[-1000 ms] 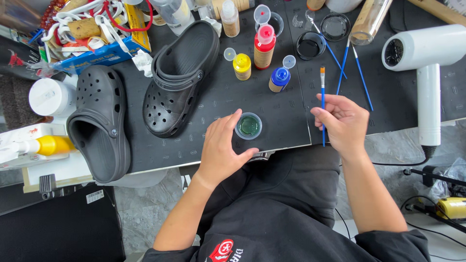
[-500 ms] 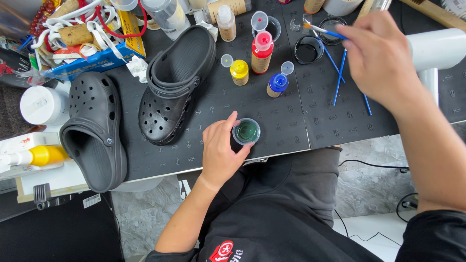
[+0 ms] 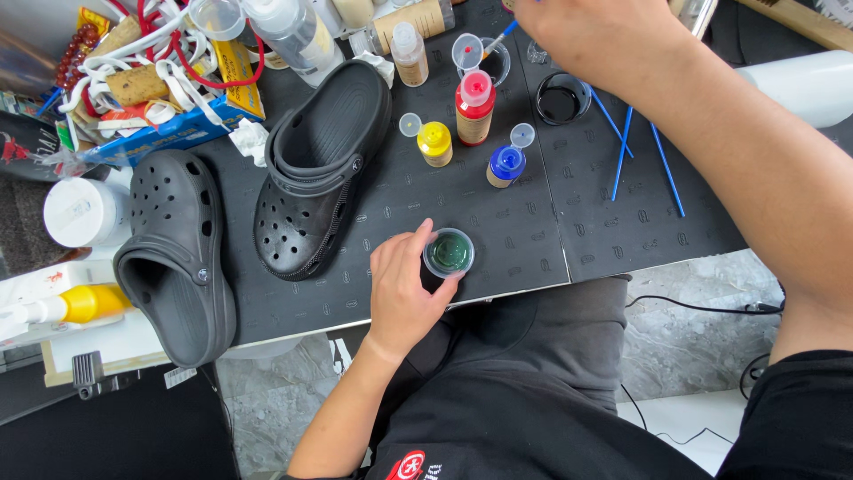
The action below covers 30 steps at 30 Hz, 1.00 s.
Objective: The person mixes green paint in a small plastic cup using a brush, adds blue paint from a bottle into the cup, and stirs the mixture before wiping the brush with a cloth.
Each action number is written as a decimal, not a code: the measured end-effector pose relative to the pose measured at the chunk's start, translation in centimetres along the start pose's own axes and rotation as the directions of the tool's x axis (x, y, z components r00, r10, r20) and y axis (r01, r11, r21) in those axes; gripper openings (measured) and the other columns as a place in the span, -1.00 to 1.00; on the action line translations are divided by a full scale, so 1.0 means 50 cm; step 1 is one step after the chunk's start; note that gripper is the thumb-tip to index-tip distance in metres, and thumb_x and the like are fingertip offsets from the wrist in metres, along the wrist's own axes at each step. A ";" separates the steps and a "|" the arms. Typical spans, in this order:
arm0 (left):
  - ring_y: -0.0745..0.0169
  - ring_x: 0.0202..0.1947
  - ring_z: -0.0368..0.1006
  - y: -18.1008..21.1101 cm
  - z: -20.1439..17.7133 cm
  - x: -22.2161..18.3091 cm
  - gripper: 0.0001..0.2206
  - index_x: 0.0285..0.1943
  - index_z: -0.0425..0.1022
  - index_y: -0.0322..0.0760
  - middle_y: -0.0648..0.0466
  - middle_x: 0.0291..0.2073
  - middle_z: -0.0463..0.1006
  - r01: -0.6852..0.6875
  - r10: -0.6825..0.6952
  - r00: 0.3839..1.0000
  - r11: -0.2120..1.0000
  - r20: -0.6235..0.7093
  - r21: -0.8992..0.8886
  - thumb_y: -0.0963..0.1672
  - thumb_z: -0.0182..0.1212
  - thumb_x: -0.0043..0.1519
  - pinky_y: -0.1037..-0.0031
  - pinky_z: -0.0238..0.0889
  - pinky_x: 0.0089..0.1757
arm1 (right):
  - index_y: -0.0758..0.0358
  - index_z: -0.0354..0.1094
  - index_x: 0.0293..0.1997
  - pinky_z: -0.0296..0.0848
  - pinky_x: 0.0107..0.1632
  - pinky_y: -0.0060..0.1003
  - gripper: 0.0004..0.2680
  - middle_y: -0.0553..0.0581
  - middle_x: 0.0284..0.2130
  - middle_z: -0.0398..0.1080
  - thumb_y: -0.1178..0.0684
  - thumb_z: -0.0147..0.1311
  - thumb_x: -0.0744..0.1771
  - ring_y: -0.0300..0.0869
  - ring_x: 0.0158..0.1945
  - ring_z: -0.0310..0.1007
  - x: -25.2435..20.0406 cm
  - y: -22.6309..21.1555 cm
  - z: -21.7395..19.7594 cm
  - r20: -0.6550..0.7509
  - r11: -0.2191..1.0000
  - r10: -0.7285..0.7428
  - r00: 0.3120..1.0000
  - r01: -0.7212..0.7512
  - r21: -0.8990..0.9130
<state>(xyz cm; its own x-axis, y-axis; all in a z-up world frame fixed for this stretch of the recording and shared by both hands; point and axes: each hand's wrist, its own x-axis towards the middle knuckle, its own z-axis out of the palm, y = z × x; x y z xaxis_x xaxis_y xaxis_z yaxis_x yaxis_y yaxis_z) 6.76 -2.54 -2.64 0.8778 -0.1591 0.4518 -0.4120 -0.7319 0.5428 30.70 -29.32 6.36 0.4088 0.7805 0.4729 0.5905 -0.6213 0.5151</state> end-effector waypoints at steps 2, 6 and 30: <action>-0.06 0.10 0.43 0.001 -0.001 0.001 -0.30 0.34 0.31 -0.40 -0.04 0.04 0.56 -0.009 0.009 1.000 1.000 -0.003 0.001 -0.14 0.54 0.00 0.17 0.17 0.15 | 0.18 0.51 -0.18 0.46 -0.28 -0.42 -0.96 -0.01 -0.42 0.46 0.15 0.15 0.35 -0.28 -0.34 0.53 0.006 -0.002 0.009 0.041 0.997 -0.041 0.998 0.043 -0.069; -0.04 0.11 0.43 0.005 0.000 0.003 -0.31 0.35 0.31 -0.40 0.00 0.04 0.58 -0.010 0.010 1.000 1.000 -0.008 -0.001 -0.14 0.54 0.02 0.18 0.16 0.15 | 0.11 0.50 -0.35 0.50 -0.23 -0.42 -0.97 -0.04 -0.42 0.46 0.07 0.20 0.26 -0.27 -0.23 0.55 0.034 -0.009 0.041 0.211 0.994 -0.090 0.973 0.102 -0.043; -0.01 0.12 0.43 0.005 0.006 0.002 -0.27 0.37 0.28 -0.39 0.02 0.04 0.58 0.019 -0.019 1.000 1.000 -0.004 -0.001 -0.14 0.55 0.01 0.20 0.14 0.16 | 0.21 0.48 0.02 0.48 -0.33 -0.28 -0.85 0.10 -0.32 0.49 0.14 0.21 0.36 -0.14 -0.37 0.52 0.023 0.000 -0.018 0.187 0.901 0.076 0.979 -0.148 0.408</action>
<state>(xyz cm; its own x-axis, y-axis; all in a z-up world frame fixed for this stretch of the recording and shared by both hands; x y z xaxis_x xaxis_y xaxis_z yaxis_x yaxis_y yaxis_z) 6.82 -2.94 -2.70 0.8846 -0.1427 0.4440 -0.3954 -0.7343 0.5518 30.55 -28.48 7.52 0.5756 0.7300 0.3686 0.7554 -0.6472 0.1023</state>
